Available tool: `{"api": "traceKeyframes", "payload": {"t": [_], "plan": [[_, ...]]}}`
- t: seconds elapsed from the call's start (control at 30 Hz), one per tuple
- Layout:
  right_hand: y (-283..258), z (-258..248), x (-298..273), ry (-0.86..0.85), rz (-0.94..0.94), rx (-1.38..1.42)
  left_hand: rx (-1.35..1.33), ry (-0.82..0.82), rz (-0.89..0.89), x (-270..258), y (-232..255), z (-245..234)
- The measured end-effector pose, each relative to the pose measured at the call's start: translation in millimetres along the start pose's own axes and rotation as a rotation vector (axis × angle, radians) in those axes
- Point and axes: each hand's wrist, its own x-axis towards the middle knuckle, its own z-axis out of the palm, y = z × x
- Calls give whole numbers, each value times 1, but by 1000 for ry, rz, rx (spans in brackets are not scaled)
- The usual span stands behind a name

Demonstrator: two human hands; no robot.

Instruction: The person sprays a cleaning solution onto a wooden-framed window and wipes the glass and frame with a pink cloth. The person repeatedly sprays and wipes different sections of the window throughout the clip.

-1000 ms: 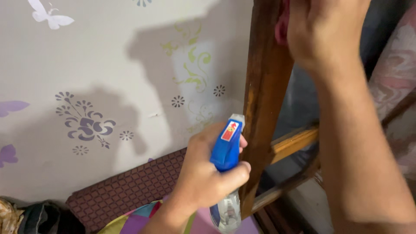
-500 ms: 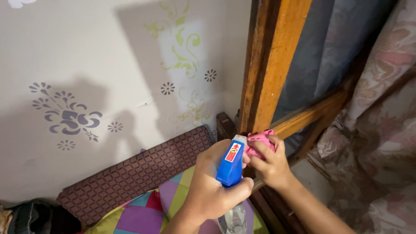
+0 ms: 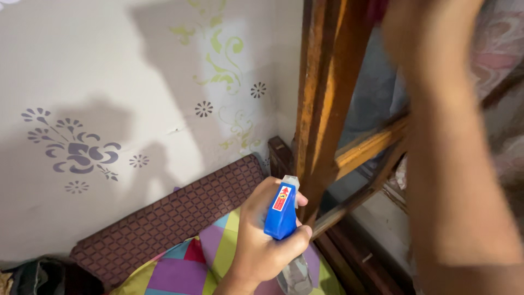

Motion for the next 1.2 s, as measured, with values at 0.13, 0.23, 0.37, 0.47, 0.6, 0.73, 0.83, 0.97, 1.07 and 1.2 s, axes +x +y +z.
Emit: {"api": "traceKeyframes", "payload": {"t": [0.13,0.23,0.37,0.47,0.6,0.73,0.83,0.97,1.07,1.2], "plan": [[-68,0,-54,110,132,235,-9,-3,-35,-3,-6,-4],[-106,-11,-113,4,78,144,13,-4,-52,-7,-13,-2],[-128,-18,-202,-184,83,98,-15,-3,-104,-8,-25,6],[-134,-19,-257,-254,70,170,-109,34,-161,-9,-34,14],[-137,-18,-306,-371,37,195,-54,52,-152,-13,-45,19],[-149,-32,-322,-458,56,282,21,69,-145,-15,-52,20],[-161,-47,-299,-543,120,274,53,101,-158,-23,-56,18],[-148,-42,-224,-137,237,343,90,99,-155,-26,-62,8],[-130,-32,-187,-63,255,215,165,127,-114,-33,-68,6],[-129,-17,-200,-158,129,128,80,86,-232,-37,-69,8]]}}
